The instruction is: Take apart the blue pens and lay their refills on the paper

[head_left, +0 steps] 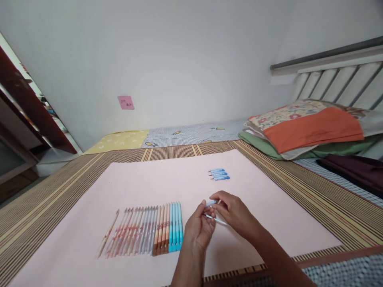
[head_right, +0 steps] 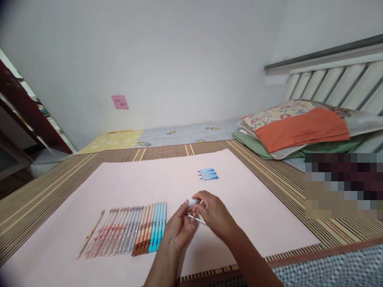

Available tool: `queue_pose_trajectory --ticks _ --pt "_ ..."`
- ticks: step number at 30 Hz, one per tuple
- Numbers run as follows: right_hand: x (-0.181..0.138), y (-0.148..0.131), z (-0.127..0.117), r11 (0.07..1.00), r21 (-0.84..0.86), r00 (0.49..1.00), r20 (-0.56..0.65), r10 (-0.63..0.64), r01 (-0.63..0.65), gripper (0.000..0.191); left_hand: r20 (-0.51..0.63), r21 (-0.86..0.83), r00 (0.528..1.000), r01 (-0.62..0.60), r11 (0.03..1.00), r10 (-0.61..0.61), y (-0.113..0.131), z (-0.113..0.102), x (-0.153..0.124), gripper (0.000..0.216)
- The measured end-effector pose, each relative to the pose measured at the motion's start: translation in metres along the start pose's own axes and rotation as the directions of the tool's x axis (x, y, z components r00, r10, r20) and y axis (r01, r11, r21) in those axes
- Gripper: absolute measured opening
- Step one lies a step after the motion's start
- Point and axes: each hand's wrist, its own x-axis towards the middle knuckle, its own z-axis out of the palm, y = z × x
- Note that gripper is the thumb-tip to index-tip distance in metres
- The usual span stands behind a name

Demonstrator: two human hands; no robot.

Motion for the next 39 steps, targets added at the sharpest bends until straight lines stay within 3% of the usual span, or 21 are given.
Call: queue_pose_trajectory --ticks 5,8,11,14,16,22,27,39 --pt "0.010 -0.001 -0.005 0.998 0.002 0.996 0.067 -0.062 0.062 0.016 -0.012 0.008 1.000 -0.005 1.000 0.006 -0.001 0.000 0.003 0.021" --pt "0.021 0.013 -0.011 0.999 0.044 0.998 0.046 -0.034 0.032 0.012 -0.007 0.012 1.000 0.002 1.000 -0.002 0.000 0.001 0.001 0.028" --pt "0.039 0.048 -0.020 0.988 0.125 0.991 -0.085 0.099 -0.087 0.011 -0.016 -0.011 1.000 -0.006 1.000 0.006 0.006 0.002 -0.001 0.037" --pt "0.054 0.091 -0.026 0.949 0.222 0.929 -0.244 0.277 -0.225 0.019 -0.036 -0.059 0.998 -0.060 0.996 0.058 0.013 0.002 -0.002 0.036" --pt "0.059 0.116 -0.027 0.942 0.228 0.911 -0.278 0.305 -0.246 0.022 -0.042 -0.089 0.995 -0.090 0.992 0.086 0.016 0.002 -0.002 0.034" --pt "0.063 0.154 -0.031 0.979 -0.078 0.948 -0.273 0.163 -0.191 0.018 -0.085 -0.115 0.992 -0.107 0.988 0.097 0.020 0.003 -0.001 0.033" --pt "0.070 0.167 -0.033 0.929 -0.363 0.966 -0.255 -0.029 -0.068 0.013 -0.083 -0.126 0.992 -0.107 0.986 0.097 0.019 0.004 -0.001 0.033" --pt "0.077 0.153 -0.026 0.708 -0.706 0.975 -0.144 -0.167 0.017 0.015 -0.093 -0.110 0.992 -0.094 0.990 0.084 0.017 0.006 -0.001 0.034"
